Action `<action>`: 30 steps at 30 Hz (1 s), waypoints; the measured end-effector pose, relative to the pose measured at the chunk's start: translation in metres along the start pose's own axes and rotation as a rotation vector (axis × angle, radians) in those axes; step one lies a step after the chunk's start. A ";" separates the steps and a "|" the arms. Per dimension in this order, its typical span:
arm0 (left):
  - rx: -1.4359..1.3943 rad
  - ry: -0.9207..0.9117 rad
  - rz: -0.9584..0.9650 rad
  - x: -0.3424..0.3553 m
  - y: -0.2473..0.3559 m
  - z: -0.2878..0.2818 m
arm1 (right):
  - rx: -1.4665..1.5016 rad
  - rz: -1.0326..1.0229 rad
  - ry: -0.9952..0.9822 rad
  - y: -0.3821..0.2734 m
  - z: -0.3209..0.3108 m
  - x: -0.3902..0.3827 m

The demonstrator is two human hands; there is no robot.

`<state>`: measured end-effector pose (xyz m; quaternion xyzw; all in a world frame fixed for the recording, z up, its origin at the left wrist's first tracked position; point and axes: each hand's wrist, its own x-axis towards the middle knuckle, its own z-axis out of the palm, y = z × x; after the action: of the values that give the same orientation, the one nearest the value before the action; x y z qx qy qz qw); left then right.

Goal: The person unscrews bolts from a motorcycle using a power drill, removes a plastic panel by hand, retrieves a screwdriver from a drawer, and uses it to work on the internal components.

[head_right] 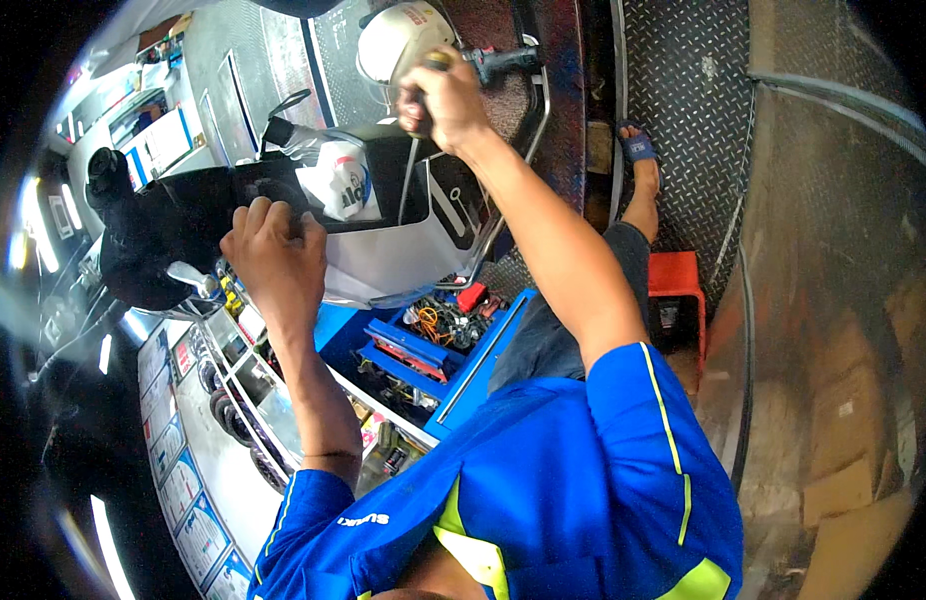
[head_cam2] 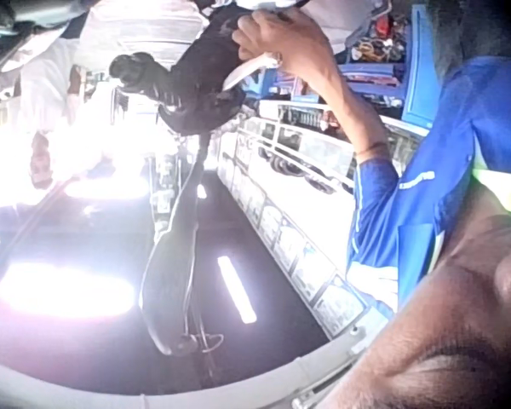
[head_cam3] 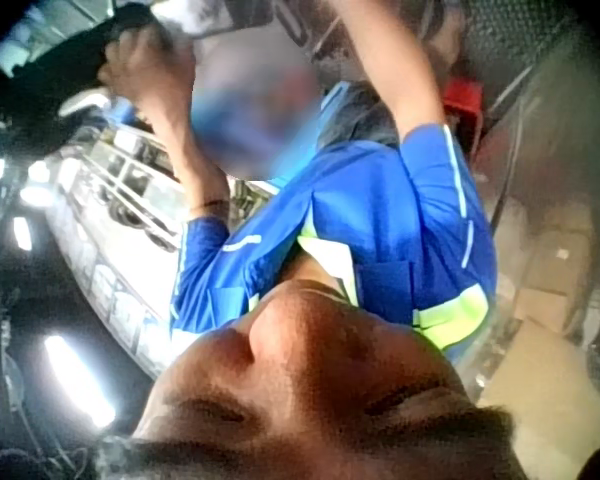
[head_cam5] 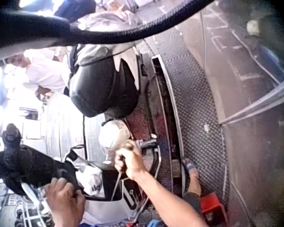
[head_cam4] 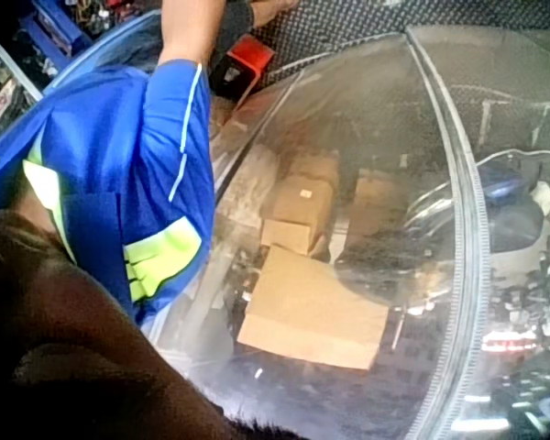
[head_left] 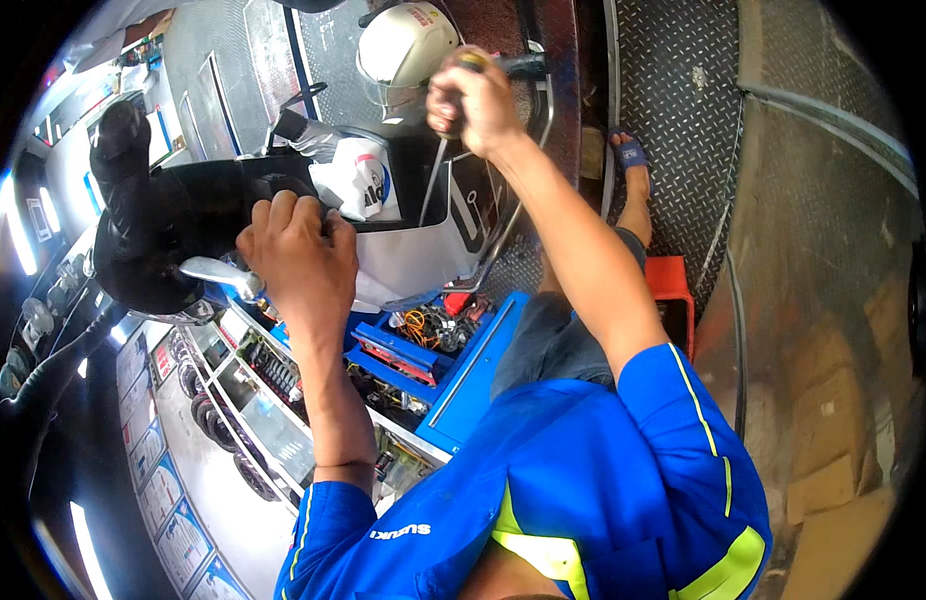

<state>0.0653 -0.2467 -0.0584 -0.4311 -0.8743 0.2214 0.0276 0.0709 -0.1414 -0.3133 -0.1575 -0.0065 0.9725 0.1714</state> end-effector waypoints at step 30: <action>-0.044 0.004 -0.010 -0.004 -0.006 0.004 | -0.193 -0.032 0.196 -0.084 0.002 0.069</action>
<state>0.0620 -0.2547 -0.0589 -0.4276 -0.8811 0.2010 0.0212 0.0365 -0.0389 -0.3266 -0.2673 -0.0860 0.9445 0.1706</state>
